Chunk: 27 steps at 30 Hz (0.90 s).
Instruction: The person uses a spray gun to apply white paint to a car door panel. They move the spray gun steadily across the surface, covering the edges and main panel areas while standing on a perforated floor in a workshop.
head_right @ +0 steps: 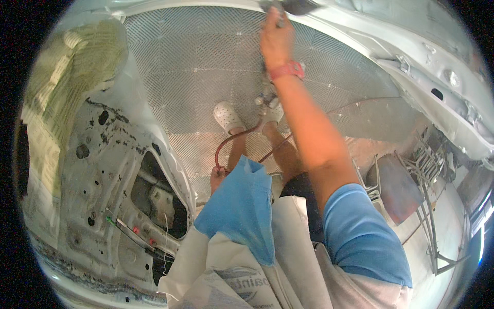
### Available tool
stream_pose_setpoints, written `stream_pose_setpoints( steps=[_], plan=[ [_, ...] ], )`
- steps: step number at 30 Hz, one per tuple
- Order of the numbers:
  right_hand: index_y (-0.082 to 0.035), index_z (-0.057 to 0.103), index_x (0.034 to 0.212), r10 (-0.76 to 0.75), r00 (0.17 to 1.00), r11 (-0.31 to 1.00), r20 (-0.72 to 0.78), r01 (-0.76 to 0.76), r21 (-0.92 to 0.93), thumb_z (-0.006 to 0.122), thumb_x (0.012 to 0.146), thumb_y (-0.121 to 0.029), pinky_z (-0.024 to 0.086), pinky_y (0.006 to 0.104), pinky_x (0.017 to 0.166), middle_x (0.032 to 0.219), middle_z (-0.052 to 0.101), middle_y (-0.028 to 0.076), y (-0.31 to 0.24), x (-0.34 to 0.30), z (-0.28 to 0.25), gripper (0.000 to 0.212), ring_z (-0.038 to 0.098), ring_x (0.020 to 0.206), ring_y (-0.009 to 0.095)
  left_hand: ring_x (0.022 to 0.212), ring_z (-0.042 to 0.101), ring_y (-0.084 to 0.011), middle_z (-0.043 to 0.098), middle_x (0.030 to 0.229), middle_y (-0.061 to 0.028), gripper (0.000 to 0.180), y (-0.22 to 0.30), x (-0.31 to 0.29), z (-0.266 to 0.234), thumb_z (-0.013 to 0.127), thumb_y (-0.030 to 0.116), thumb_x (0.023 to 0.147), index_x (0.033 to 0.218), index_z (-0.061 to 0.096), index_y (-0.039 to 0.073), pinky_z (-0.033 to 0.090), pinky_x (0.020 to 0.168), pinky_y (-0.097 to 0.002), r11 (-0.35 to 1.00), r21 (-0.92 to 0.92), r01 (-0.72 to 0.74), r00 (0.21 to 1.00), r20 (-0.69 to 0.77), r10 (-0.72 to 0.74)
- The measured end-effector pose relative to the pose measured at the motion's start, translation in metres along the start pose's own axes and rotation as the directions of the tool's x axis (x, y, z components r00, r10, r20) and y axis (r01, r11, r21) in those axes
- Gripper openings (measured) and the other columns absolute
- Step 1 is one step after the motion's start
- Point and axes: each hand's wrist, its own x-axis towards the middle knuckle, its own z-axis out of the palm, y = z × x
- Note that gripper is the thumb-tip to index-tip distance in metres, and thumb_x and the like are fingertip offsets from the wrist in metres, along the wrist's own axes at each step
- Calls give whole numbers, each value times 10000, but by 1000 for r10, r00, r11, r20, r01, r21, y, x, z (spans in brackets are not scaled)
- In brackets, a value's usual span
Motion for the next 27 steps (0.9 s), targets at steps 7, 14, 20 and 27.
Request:
stream_pose_setpoints(
  steps=[7,14,20,27],
  plan=[
    [51,663,1048,87,948,986,-307,-125,-107,488,1163,-433,503,380,555,768,692,128,81,1,-134,527,615,582,205,1029,736,-355,787,1049,-133,174,24,13,7,616,228,1102,1133,653,61,537,935,-505,870,441,-219,975,67,211],
    [79,689,1081,121,931,977,-344,-173,-126,520,1158,-406,518,427,657,766,696,142,100,-17,-101,520,641,682,260,916,692,-161,758,1051,-56,203,14,26,0,566,250,1150,1154,648,65,574,819,-343,997,76,-22,996,88,15],
    [43,721,1150,109,991,984,74,-118,131,565,1141,-390,555,374,697,798,714,104,56,-34,46,460,656,725,191,879,692,-164,744,1047,-74,151,-23,9,-13,550,194,1154,1155,589,48,595,792,-342,987,-138,77,997,39,-72],
    [-58,621,1508,-294,934,904,201,204,375,483,1160,-374,547,426,1029,1314,736,264,-43,-52,209,490,690,1242,444,862,704,-187,727,983,-123,133,-42,14,-6,485,143,1164,1143,551,29,602,748,-351,916,-400,33,999,23,-26]
  ],
)
